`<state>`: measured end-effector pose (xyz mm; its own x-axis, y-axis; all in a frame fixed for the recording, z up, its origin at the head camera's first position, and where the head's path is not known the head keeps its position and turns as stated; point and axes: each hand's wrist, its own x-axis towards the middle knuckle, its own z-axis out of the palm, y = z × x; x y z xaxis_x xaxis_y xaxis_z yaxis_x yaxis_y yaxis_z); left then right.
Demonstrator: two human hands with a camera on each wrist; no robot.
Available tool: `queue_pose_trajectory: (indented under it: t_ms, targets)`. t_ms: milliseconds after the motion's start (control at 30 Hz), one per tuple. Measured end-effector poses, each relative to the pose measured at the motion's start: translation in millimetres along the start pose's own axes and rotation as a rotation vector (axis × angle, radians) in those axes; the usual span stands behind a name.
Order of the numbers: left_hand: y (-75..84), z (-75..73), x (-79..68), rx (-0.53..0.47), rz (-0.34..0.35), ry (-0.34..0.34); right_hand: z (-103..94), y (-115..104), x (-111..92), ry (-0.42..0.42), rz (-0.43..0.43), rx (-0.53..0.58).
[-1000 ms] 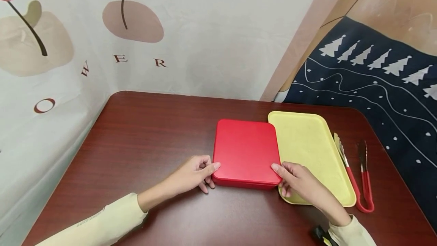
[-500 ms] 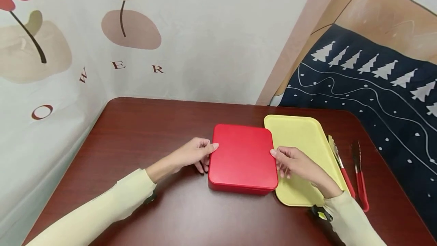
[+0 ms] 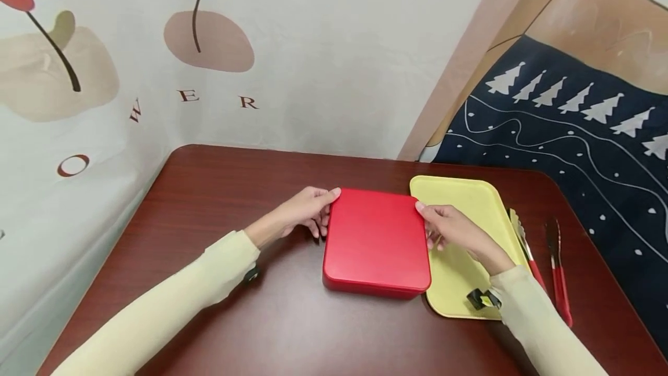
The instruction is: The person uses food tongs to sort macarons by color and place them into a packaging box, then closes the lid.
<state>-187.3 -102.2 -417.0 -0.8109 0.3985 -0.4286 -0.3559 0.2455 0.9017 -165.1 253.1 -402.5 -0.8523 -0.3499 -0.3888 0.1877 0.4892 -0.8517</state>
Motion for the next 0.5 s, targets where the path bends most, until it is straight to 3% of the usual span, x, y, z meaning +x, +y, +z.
queue_pose_trajectory:
  t_ms: [100,300,400,500]
  targets:
    - [0.6,0.6,6.8,-0.015,-0.005,0.034,-1.6,2,9,0.012,0.012,0.019]
    - [-2.3,1.2,8.3,-0.026,0.017,0.03,-3.3,7,12,0.03,0.006,0.023]
    - [-1.0,-2.7,9.3,0.026,0.054,0.026,-5.9,8,12,0.052,-0.01,0.006]
    - [9.5,-8.6,7.4,0.139,0.152,0.093,-14.0,6,10,0.118,-0.043,-0.024]
